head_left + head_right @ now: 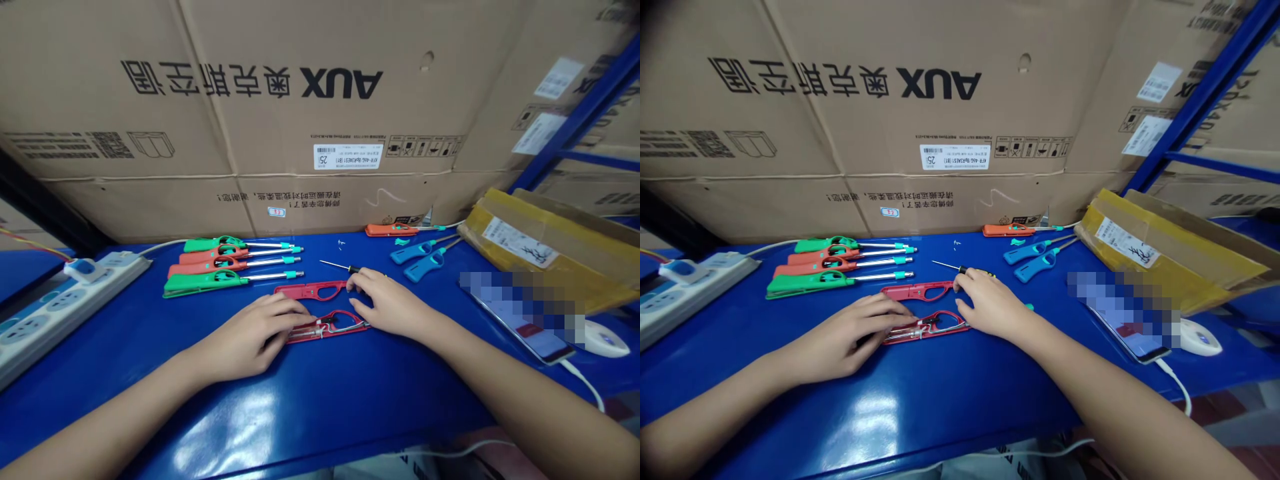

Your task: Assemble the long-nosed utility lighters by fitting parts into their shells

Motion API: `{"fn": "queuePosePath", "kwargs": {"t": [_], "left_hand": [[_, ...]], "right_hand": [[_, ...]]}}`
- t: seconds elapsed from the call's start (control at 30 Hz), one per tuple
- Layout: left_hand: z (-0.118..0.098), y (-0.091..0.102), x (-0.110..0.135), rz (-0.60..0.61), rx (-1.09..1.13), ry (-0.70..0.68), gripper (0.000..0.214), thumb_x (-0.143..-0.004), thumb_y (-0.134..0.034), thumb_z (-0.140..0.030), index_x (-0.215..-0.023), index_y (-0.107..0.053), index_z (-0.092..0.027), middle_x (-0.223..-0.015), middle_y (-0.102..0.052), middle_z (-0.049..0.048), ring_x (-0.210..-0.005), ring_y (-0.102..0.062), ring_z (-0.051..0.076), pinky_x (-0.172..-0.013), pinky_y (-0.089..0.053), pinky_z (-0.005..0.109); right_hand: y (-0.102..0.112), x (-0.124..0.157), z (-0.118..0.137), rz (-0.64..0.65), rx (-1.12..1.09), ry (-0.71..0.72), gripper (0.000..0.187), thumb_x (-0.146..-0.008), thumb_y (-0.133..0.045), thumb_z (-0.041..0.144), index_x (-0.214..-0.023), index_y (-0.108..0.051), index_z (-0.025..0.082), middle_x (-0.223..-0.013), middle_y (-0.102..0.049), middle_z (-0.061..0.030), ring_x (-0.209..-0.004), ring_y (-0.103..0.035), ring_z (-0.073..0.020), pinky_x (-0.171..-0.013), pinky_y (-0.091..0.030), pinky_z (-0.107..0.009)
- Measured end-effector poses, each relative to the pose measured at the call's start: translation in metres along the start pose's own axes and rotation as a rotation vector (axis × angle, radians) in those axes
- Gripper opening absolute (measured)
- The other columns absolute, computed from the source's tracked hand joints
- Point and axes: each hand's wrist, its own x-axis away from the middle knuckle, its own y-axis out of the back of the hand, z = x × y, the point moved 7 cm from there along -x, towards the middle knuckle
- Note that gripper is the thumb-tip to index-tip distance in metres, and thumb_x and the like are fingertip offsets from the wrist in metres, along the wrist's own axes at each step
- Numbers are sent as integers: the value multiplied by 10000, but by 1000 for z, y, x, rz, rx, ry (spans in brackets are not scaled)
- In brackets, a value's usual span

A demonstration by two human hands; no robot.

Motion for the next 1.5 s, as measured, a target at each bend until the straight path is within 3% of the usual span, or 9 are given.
{"fn": "queuePosePath", "kwargs": {"t": [0.27, 0.37, 0.47, 0.63, 0.87, 1.07, 1.23, 1.33, 1.5], "left_hand": [[6, -6, 3, 16, -34, 10, 492, -952, -417, -75, -1376, -573, -269, -1290, -651, 61, -1146, -611, 220, -1006, -512, 395], [5, -7, 3, 20, -44, 1, 496, -951, -414, -74, -1374, -571, -278, -1295, -647, 46, -1149, -609, 214, -1011, -507, 386], [3, -6, 3, 14, -48, -12, 496, -948, -409, -68, -1365, -573, -279, -1312, -639, 37, -1163, -606, 208, -1014, -504, 372], [2, -1, 4, -50, -85, 3, 413, -998, -394, -135, -1357, -567, -241, -1309, -643, 58, -1170, -603, 228, -993, -503, 394], [-10, -1, 2, -47, -21, -44, 387, -1010, -427, -163, -1360, -561, -263, -1282, -645, 46, -1133, -604, 203, -980, -496, 371], [-16, -3, 1, -124, 33, -51, 356, -1002, -474, -177, -1329, -597, -249, -1257, -658, 58, -1117, -615, 200, -966, -504, 370], [-14, 5, 2, -361, 156, 35, 298, -989, -551, -205, -1269, -652, -213, -1157, -716, 60, -1072, -641, 181, -951, -520, 334], [-10, 9, 1, -477, 248, 123, 236, -965, -622, -257, -1178, -707, -199, -1101, -753, 57, -1030, -667, 178, -927, -536, 313], [-3, 5, -1, -516, 327, 254, 173, -924, -688, -309, -1038, -766, -204, -973, -780, 37, -879, -694, 164, -820, -548, 280]], "right_hand": [[7, -4, -3, -51, -30, -6, 119, -902, -597, 194, -1002, -659, 197, -1040, -665, -64, -938, -636, -195, -841, -510, -322], [35, -10, -39, -232, 61, -182, 138, -921, -574, 207, -997, -689, 219, -1066, -681, -40, -1003, -642, -173, -918, -499, -282], [62, -14, -91, -294, 148, -379, 217, -919, -564, 200, -1087, -698, 165, -1192, -663, -122, -1162, -605, -269, -1032, -459, -397], [81, -20, -156, -238, 226, -626, 272, -901, -610, 161, -1156, -698, 120, -1252, -654, -167, -1191, -617, -290, -1041, -471, -391], [60, -39, -170, -71, 249, -761, 359, -980, -608, 375, -1284, -589, 184, -1290, -612, -96, -1083, -642, -223, -907, -568, -438], [71, -40, -129, -161, 226, -648, 156, -911, -669, 209, -1036, -706, 123, -1176, -691, -156, -1139, -639, -283, -969, -517, -418], [69, -23, -41, -200, 16, -348, 117, -919, -656, 287, -966, -727, 206, -995, -762, -27, -911, -707, -165, -811, -544, -256], [59, -6, 19, -266, -257, -12, 67, -885, -681, 254, -905, -718, 202, -906, -754, -20, -776, -691, -153, -686, -541, -257], [28, 12, 60, -290, -429, 283, 49, -915, -648, 216, -948, -676, 192, -958, -715, -52, -825, -680, -151, -685, -570, -253]]}}
